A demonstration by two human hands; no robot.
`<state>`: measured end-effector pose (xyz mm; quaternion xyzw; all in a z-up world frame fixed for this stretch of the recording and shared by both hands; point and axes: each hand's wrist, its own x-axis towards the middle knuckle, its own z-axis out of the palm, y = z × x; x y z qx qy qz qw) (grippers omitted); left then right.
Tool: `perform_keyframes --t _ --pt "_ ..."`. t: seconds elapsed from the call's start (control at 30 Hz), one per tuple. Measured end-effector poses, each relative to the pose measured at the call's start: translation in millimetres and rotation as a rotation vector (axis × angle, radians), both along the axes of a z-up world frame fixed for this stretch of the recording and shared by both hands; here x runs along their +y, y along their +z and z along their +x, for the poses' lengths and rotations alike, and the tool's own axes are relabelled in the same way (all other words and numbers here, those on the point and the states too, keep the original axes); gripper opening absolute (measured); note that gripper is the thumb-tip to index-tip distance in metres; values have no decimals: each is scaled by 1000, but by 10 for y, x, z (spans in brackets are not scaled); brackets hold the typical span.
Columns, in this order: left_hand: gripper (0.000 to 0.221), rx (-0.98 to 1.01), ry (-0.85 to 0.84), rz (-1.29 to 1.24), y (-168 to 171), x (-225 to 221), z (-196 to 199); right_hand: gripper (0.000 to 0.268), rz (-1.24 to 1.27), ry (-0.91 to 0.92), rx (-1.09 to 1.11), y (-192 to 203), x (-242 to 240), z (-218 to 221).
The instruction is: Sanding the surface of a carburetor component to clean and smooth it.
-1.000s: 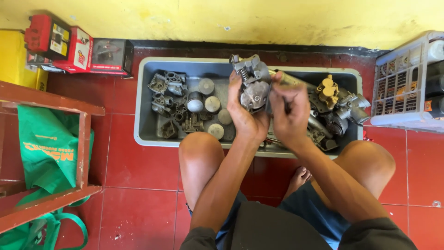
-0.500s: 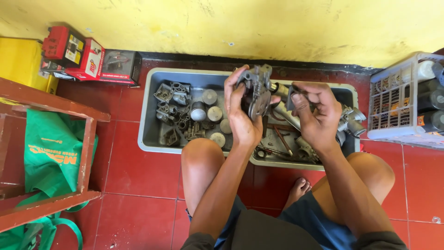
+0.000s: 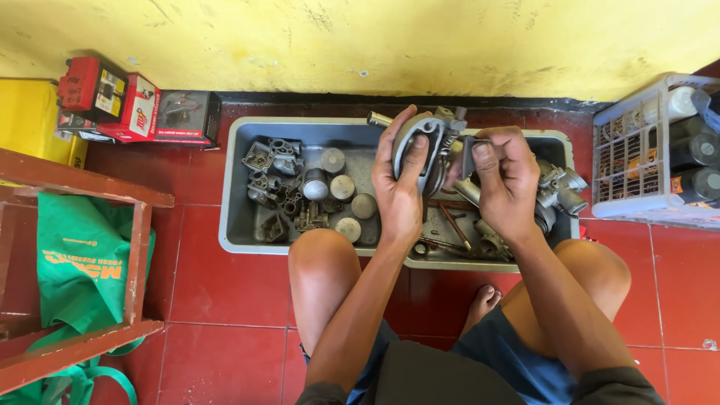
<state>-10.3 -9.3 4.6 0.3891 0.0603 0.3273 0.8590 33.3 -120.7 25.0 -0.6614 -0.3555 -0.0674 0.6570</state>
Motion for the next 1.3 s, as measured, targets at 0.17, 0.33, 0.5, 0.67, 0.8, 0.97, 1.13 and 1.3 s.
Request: perform_keyframes --t 0.17,0.33,0.5,0.67,0.8,0.97,1.13,1.3 --pt "48 -37 0 11 -122 37 25 13 -18 -19 19 -99 -72 71" --pt "51 -38 37 143 -21 50 0 14 -26 2 32 -125 -66 92" --pt "58 -188 -288 -573 124 62 -61 12 -85 -10 47 -102 -19 16" --pt "62 -106 -420 -918 -204 -47 60 16 -227 -194 -298 -360 96 -84" --pt "56 -143 -373 -1013 -350 2 139 9 -373 -287 -515 -712 101 -92" --pt "46 -188 -241 -853 -181 207 128 10 -417 -219 -420 -558 51 35" --pt "50 -258 -141 -671 -53 528 -26 6 -66 46 230 -69 -169 198" --pt "61 -335 -510 -658 -238 255 0 9 483 256 815 -83 -310 247"
